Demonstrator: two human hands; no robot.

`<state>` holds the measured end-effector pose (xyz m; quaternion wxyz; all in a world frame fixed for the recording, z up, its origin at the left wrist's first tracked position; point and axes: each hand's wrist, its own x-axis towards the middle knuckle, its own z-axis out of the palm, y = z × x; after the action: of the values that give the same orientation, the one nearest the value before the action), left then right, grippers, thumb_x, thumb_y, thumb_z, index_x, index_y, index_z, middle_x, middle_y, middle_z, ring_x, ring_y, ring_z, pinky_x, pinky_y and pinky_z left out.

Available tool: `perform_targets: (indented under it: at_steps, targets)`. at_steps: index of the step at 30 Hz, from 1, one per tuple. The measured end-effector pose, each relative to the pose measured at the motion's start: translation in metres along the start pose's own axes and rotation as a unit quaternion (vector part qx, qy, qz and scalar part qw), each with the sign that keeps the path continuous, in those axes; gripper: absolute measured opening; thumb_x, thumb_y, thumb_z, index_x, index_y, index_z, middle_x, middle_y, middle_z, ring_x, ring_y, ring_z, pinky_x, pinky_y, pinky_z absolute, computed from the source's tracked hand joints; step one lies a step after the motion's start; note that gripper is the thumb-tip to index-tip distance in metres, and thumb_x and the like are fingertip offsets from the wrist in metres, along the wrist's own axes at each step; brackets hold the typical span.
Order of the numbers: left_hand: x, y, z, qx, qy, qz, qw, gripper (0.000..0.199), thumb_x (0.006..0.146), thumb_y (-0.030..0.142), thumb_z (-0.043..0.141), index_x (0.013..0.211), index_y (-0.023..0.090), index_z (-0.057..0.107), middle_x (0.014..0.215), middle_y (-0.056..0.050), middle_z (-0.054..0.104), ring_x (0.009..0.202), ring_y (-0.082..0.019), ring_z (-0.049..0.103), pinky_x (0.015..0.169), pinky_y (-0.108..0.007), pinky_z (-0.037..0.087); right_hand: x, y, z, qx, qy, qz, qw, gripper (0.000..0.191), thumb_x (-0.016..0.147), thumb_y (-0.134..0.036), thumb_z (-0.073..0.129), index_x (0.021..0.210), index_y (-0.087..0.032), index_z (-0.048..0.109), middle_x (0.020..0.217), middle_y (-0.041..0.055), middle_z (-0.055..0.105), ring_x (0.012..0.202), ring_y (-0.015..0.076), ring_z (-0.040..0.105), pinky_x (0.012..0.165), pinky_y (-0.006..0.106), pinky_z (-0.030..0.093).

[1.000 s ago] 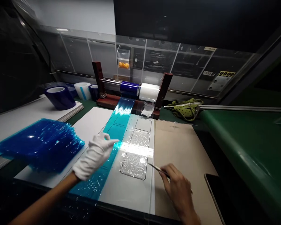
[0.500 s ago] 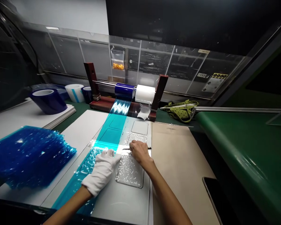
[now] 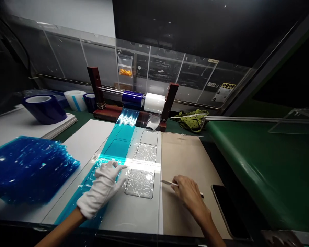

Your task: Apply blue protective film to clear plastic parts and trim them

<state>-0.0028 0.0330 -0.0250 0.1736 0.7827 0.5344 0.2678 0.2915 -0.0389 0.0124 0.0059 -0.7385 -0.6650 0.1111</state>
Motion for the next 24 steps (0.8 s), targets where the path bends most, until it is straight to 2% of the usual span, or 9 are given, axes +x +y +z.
perform_targets:
  at_steps: [3,6,10,13,16,20,22,24]
  targets:
    - [-0.023,0.009,0.005,0.073,-0.006,0.041,0.996,0.036,0.074,0.038,0.068,0.109,0.029,0.065,0.112,-0.011,0.057,0.110,-0.036,0.050,0.092,-0.057,0.037,-0.018,-0.007,0.018,0.059,-0.031,0.016,0.998,0.021,0.088,-0.027,0.049,0.085,-0.020,0.069,0.089,0.0078,0.071,0.083,0.0235,0.063,0.068,0.030,0.036]
    - [-0.043,0.011,0.020,0.106,-0.010,0.077,0.991,0.043,0.071,0.041,0.072,0.112,0.032,0.064,0.115,-0.009,0.059,0.110,-0.034,0.052,0.093,-0.054,0.037,-0.022,-0.014,0.030,0.123,-0.051,0.012,0.991,0.023,0.086,-0.032,0.050,0.083,-0.019,0.068,0.087,0.0078,0.071,0.085,0.0234,0.062,0.071,0.030,0.037]
    - [-0.056,0.007,0.042,0.130,0.003,0.119,0.984,0.046,0.079,0.046,0.063,0.123,0.030,0.059,0.124,-0.010,0.060,0.116,-0.032,0.053,0.098,-0.049,0.038,-0.018,-0.014,0.035,0.223,-0.092,-0.024,0.970,0.024,0.083,-0.036,0.052,0.074,-0.018,0.065,0.075,0.0037,0.066,0.074,0.0184,0.058,0.066,0.027,0.037]
    - [-0.055,0.007,0.048,0.139,0.009,0.129,0.982,0.037,0.087,0.035,0.054,0.122,0.026,0.060,0.123,-0.013,0.062,0.116,-0.030,0.055,0.094,-0.045,0.041,-0.016,-0.011,0.036,0.302,-0.139,-0.049,0.942,0.032,0.083,-0.044,0.051,0.072,-0.016,0.062,0.066,-0.0001,0.058,0.063,0.0134,0.051,0.058,0.023,0.035]
    - [-0.050,0.008,0.044,0.136,0.005,0.126,0.983,0.031,0.087,0.022,0.053,0.115,0.028,0.064,0.116,-0.012,0.065,0.111,-0.028,0.058,0.086,-0.041,0.045,-0.016,-0.010,0.037,0.356,-0.167,-0.051,0.918,0.040,0.083,-0.054,0.050,0.073,-0.016,0.059,0.062,-0.0024,0.050,0.056,0.0108,0.043,0.052,0.022,0.031]
    - [-0.040,0.007,0.030,0.132,-0.004,0.122,0.984,0.032,0.085,0.014,0.054,0.108,0.032,0.067,0.107,-0.010,0.068,0.101,-0.026,0.061,0.082,-0.040,0.046,-0.017,-0.008,0.037,0.394,-0.167,-0.042,0.903,0.045,0.080,-0.060,0.052,0.072,-0.017,0.056,0.063,-0.0026,0.046,0.058,0.0110,0.041,0.053,0.022,0.029]
    - [-0.028,0.006,0.016,0.139,-0.007,0.121,0.983,0.032,0.087,0.014,0.051,0.105,0.034,0.068,0.103,-0.009,0.067,0.099,-0.024,0.059,0.083,-0.040,0.045,-0.018,-0.003,0.036,0.400,-0.157,-0.040,0.902,0.045,0.080,-0.060,0.053,0.070,-0.017,0.054,0.064,-0.0025,0.045,0.060,0.0112,0.040,0.054,0.023,0.029]
    - [-0.009,0.006,-0.007,0.153,-0.007,0.116,0.981,0.026,0.087,0.018,0.051,0.099,0.033,0.069,0.103,-0.008,0.065,0.101,-0.024,0.056,0.086,-0.041,0.044,-0.021,0.006,0.036,0.410,-0.146,-0.034,0.900,0.044,0.080,-0.060,0.054,0.070,-0.017,0.054,0.065,-0.0024,0.044,0.061,0.0115,0.039,0.055,0.023,0.029]
